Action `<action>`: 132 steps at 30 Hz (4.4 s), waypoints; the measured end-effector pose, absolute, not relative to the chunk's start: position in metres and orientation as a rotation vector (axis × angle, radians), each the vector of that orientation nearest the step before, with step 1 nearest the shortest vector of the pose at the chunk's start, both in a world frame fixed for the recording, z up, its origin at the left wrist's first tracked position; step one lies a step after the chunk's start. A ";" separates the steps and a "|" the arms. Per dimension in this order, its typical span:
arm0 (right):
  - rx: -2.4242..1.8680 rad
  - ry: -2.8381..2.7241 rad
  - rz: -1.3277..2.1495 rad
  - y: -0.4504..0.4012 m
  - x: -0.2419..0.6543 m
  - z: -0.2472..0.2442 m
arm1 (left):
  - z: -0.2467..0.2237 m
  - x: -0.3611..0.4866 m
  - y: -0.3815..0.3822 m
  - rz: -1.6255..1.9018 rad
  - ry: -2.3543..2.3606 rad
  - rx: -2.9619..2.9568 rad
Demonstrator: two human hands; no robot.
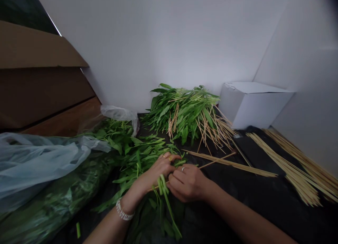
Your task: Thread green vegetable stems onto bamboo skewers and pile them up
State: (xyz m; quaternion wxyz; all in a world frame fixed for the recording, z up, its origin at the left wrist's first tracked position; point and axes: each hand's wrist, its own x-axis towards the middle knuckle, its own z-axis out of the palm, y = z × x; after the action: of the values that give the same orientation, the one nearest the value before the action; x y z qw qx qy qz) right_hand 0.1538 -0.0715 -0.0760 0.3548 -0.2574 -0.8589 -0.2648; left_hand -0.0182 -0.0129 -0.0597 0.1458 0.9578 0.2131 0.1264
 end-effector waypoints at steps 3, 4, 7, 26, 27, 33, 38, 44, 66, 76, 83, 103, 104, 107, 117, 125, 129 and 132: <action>-0.684 -2.228 -0.662 -0.072 0.154 -0.075 | -0.065 -0.017 -0.010 0.347 0.592 2.653; -0.690 -2.233 -0.656 -0.072 0.155 -0.075 | -0.066 -0.016 -0.009 0.388 0.603 2.587; -0.706 -2.227 -0.644 -0.072 0.156 -0.074 | -0.064 -0.013 -0.005 0.608 0.693 2.284; -1.027 -1.997 -0.531 -0.059 0.166 -0.082 | -0.022 -0.054 0.027 1.528 0.611 0.774; -1.047 -1.960 -0.517 -0.058 0.167 -0.082 | -0.025 -0.051 0.025 1.477 0.658 0.815; -1.123 -1.914 -0.472 -0.054 0.172 -0.080 | -0.039 -0.031 0.015 1.246 0.839 1.090; -1.174 -1.918 -0.482 -0.054 0.172 -0.082 | -0.043 -0.028 0.011 1.150 0.860 1.240; -1.201 -1.899 -0.505 -0.053 0.173 -0.084 | -0.045 -0.027 0.010 1.099 0.811 1.297; -1.219 -1.917 -0.477 -0.051 0.174 -0.086 | -0.050 -0.024 0.011 1.109 0.862 1.159; -1.250 -1.942 -0.458 -0.053 0.173 -0.087 | -0.052 -0.024 0.013 1.114 0.925 1.130; -1.216 -1.948 -0.488 -0.052 0.173 -0.091 | -0.053 -0.023 0.012 1.072 0.939 1.129; -1.192 -1.964 -0.327 -0.051 0.171 -0.098 | -0.058 -0.026 0.014 0.959 1.009 1.122; -1.190 -1.969 -0.284 -0.051 0.171 -0.100 | -0.058 -0.027 0.014 0.958 1.010 1.134; -1.186 -1.975 -0.270 -0.050 0.170 -0.101 | -0.059 -0.027 0.015 0.945 1.002 1.164; -1.193 -1.999 -0.215 -0.050 0.169 -0.101 | -0.058 -0.025 0.013 0.950 1.048 1.220; -1.190 -1.986 -0.255 -0.051 0.169 -0.100 | -0.055 -0.025 0.011 0.947 1.032 1.289; -1.183 -1.994 -0.201 -0.050 0.169 -0.102 | -0.054 -0.026 0.010 0.934 1.026 1.295; -1.171 -1.997 -0.211 -0.049 0.169 -0.101 | -0.054 -0.026 0.010 0.934 1.018 1.290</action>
State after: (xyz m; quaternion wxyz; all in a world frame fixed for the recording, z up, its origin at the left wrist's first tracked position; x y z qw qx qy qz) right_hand 0.1691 -0.0485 -0.1014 0.3971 -0.4622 -0.7885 -0.0834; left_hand -0.0256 0.0096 -0.0541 0.5859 0.5531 0.4364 0.4004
